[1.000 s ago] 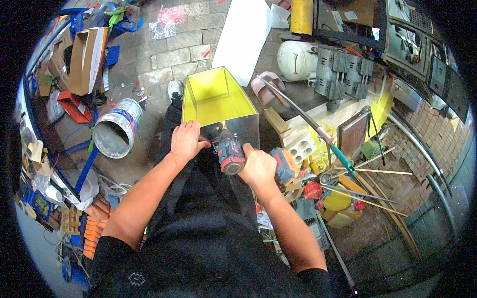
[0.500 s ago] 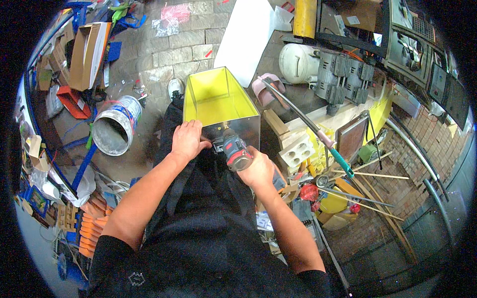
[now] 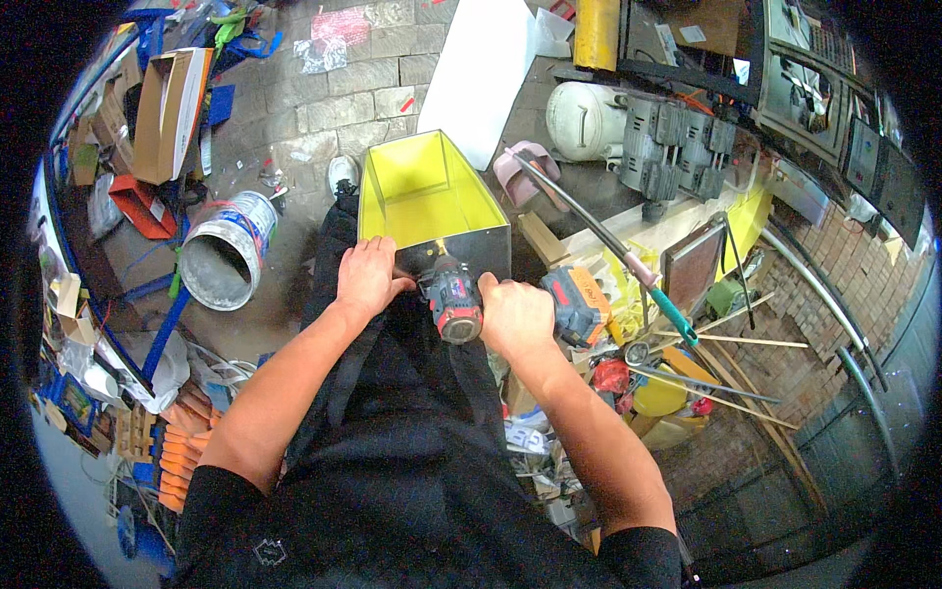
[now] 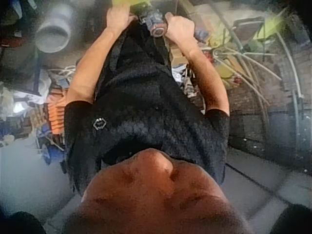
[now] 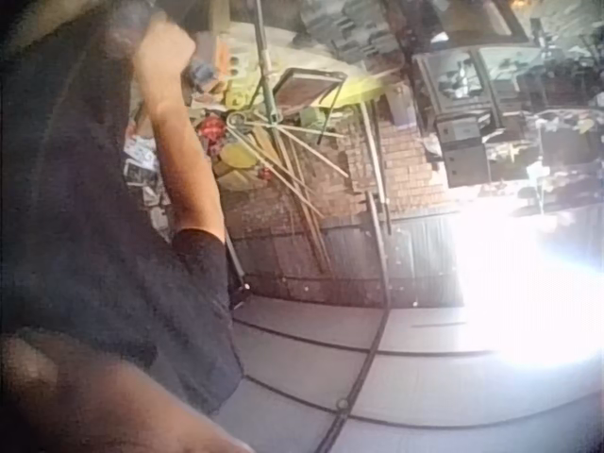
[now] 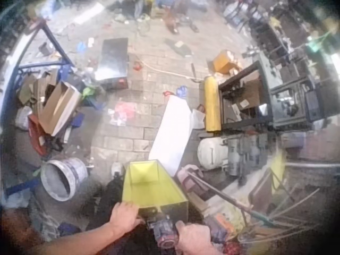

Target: The person uses a cordless drill to fasten screws into a yellow metal box. They walk through a cluttered workshop to retrieve a screw, return to the box, and continue drilling multiple screws into the box's side.

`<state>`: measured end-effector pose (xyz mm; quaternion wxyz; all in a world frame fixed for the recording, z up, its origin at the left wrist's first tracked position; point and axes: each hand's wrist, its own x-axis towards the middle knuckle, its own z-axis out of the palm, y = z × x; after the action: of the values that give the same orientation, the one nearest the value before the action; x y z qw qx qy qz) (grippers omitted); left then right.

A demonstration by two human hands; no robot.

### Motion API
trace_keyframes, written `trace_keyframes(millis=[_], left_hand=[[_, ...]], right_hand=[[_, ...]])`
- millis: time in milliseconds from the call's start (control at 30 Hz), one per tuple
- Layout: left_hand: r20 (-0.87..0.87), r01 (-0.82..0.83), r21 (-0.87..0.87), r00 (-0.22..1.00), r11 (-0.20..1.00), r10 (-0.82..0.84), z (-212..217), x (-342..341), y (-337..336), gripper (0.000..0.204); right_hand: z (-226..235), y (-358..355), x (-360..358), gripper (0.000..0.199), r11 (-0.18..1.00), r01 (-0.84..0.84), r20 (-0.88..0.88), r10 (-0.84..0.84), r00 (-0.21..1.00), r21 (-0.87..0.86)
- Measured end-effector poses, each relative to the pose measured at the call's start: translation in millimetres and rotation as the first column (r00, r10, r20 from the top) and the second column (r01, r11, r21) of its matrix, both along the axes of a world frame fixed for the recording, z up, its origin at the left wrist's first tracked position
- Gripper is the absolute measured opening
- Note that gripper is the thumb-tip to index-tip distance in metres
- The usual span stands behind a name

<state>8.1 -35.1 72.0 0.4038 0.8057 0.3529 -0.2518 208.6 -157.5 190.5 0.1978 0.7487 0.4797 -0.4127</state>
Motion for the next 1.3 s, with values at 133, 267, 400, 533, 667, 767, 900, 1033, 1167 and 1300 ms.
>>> trace_keyframes(millis=[133, 267, 400, 533, 667, 767, 900, 1033, 1167, 1300], left_hand=[[0.013, -0.01, -0.002, 1.0, 1.0, 0.01, 1, -3, 2, 0.063], [0.004, -0.003, 0.001, 1.0, 1.0, 0.003, 0, -2, 2, 0.063], [-0.005, -0.001, -0.019, 1.0, 1.0, 0.001, -1, -5, 3, 0.063], [-0.023, 0.004, -0.027, 1.0, 1.0, -0.005, 4, -1, 6, 0.061], [-0.006, -0.009, -0.013, 1.0, 1.0, 0.009, 3, -2, 4, 0.064], [-0.01, 0.004, -0.028, 1.0, 1.0, -0.004, 3, -1, 3, 0.066], [-0.02, -0.001, -0.028, 1.0, 1.0, 0.0, 2, -1, 1, 0.065], [0.005, -0.019, -0.008, 1.0, 1.0, 0.019, 1, -3, 0, 0.063], [0.009, -0.023, -0.02, 1.0, 1.0, 0.023, 3, -3, 1, 0.063], [-0.018, 0.027, -0.036, 0.999, 0.999, -0.028, 4, 0, 1, 0.064]], right_hand=[[-6, 1, 8, 0.02, 0.994, -0.106, 0.012, 0.106, 0.994, 0.022], [0, 17, 13, 0.013, 0.979, -0.203, -0.002, 0.203, 0.979, 0.005], [1, 19, 15, 0.016, 0.995, -0.096, -0.033, 0.095, 0.995, -0.011], [4, 11, 7, 0.024, 0.997, 0.08, -0.043, -0.08, 0.996, -0.022], [10, 9, 0, 0.034, 0.963, 0.268, -0.038, -0.268, 0.963, -0.026], [14, 5, -9, 0.043, 0.908, 0.418, -0.014, -0.419, 0.908, -0.04], [8, -13, -24, 0.049, 0.812, 0.584, -0.022, -0.583, 0.812, 0.016], [7, -13, -36, 0.047, 0.799, 0.601, -0.013, -0.601, 0.799, 0.012], [6, -19, -39, 0.049, 0.85, 0.526, 0.038, -0.526, 0.85, -0.012], [6, -27, -33, 0.057, 0.829, 0.557, 0.052, -0.554, 0.831, -0.054]])
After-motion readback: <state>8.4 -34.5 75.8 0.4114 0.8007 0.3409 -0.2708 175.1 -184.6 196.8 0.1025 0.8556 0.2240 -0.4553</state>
